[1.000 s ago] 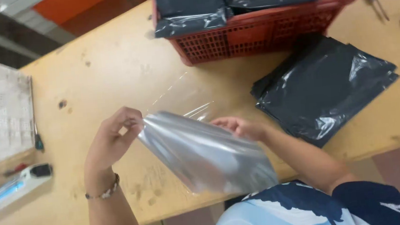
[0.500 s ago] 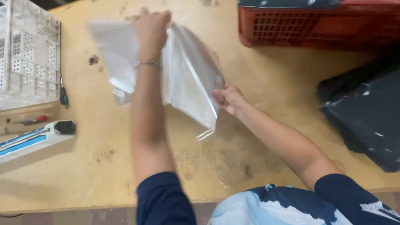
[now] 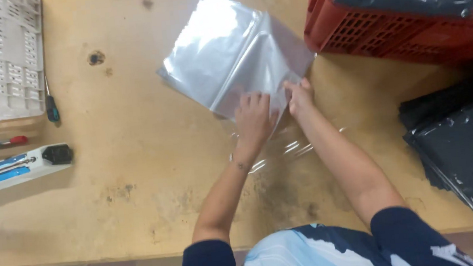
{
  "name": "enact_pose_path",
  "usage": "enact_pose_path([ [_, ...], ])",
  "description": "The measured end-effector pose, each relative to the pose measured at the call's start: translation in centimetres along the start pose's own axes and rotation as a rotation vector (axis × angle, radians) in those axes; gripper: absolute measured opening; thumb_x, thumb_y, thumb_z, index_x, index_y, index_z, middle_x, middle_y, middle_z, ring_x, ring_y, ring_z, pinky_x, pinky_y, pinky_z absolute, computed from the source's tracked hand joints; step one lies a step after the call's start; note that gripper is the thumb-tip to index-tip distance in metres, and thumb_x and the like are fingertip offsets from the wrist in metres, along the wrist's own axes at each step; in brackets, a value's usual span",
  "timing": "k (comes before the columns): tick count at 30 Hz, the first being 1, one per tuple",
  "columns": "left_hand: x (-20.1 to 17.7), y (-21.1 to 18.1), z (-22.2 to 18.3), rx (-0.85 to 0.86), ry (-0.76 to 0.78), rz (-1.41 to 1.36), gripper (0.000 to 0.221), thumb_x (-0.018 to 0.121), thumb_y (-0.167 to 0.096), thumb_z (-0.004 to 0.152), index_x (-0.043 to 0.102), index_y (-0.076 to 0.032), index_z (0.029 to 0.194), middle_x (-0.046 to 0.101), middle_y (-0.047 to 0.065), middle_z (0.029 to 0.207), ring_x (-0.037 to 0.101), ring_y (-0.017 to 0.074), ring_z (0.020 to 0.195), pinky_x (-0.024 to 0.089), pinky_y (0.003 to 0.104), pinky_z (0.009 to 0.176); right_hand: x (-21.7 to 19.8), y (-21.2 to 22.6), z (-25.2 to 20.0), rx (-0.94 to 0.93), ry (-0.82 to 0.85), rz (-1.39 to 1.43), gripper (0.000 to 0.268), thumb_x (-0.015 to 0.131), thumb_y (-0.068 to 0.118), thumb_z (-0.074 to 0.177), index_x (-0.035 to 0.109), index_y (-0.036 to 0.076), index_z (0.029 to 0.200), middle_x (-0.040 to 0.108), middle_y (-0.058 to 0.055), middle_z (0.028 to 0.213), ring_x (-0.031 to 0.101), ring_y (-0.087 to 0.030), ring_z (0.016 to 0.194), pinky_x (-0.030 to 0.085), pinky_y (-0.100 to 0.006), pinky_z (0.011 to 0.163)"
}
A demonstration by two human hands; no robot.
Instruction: Package stacks of black plastic bags into clear plastic sleeves and apply labels.
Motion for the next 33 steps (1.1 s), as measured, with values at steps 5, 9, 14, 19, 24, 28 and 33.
enact_pose_path([
  [5,2.3,0.7,-7.4,-0.173,0.252,-0.085,0.086,0.074,-0.069,0.073,0.053,-0.015,0.136,0.052,0.01,0.136,0.046,0.0356,0.134,0.053,0.051,0.092,-1.9,6.8,-4.5,-0.006,0.263,-0.213,0.05,0.078,0.007,0.091,0.052,0.011,0.134,0.067,-0.008,0.119,0.072,-0.021,0.101,0.067,-0.036,0.084],
  [9,6.8,3.0,-5.9,-0.126,-0.122,0.2,0.04,0.074,-0.039,0.085,0.061,-0.018,0.116,0.061,0.004,0.116,0.061,0.0294,0.118,0.058,0.034,0.073,-7.2,14.7,-15.3,-0.215,0.341,-0.533,0.055,0.076,0.014,0.097,0.044,0.005,0.141,0.063,-0.009,0.126,0.066,-0.017,0.111,0.06,-0.031,0.091],
  [14,2.4,6.5,-0.5,0.013,-0.343,0.372,0.007,0.059,-0.02,0.094,0.058,-0.021,0.087,0.056,0.002,0.092,0.062,0.0244,0.092,0.053,0.031,0.061,-22.7,11.1,-15.3,-0.32,0.293,-0.635,0.04,0.075,0.007,0.094,0.059,0.007,0.13,0.065,-0.008,0.109,0.068,-0.014,0.095,0.061,-0.027,0.079],
  [19,5.3,8.7,-1.5,0.16,-0.281,0.438,0.01,0.063,-0.031,0.092,0.057,-0.026,0.085,0.052,-0.004,0.087,0.06,0.0194,0.089,0.051,0.03,0.06,-31.9,14.3,-25.7,-0.372,0.128,-0.768,0.039,0.079,0.008,0.09,0.066,0.011,0.126,0.068,-0.009,0.107,0.069,-0.019,0.094,0.06,-0.031,0.079],
  [24,2.2,0.3,-10.7,0.032,0.4,0.185,0.069,0.077,-0.039,0.081,0.055,-0.017,0.142,0.057,0.011,0.146,0.048,0.0354,0.14,0.056,0.054,0.096,-36.8,21.6,-33.1,-1.245,-0.08,-1.605,0.024,0.068,0.033,0.099,0.071,0.015,0.114,0.062,-0.003,0.097,0.066,-0.022,0.09,0.057,-0.034,0.084],
  [28,-6.4,-12.4,-14.6,-0.036,0.853,-0.063,0.093,0.072,-0.059,0.087,0.033,-0.018,0.16,0.025,0.012,0.17,0.014,0.0373,0.158,0.027,0.065,0.119,-42.1,23.3,-31.8,-1.321,-0.288,-1.88,0.046,0.082,0.043,0.082,0.07,0.019,0.119,0.062,-0.004,0.106,0.061,-0.026,0.103,0.05,-0.04,0.089],
  [33,-8.8,-9.9,-15.2,-0.176,0.886,0.008,0.108,0.084,-0.05,0.075,0.032,-0.017,0.163,0.023,0.007,0.173,0.012,0.0383,0.159,0.022,0.072,0.118,-45.6,26.3,-28.5,-1.352,-0.108,-1.817,0.057,0.082,0.044,0.078,0.069,0.014,0.125,0.062,-0.008,0.109,0.06,-0.031,0.105,0.048,-0.043,0.087],
])
Point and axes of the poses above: each hand's wrist, its own z-axis towards the middle knuckle, its own x-axis out of the palm, y = z × x, the point moved 3 cm from there along z, towards the middle knuckle
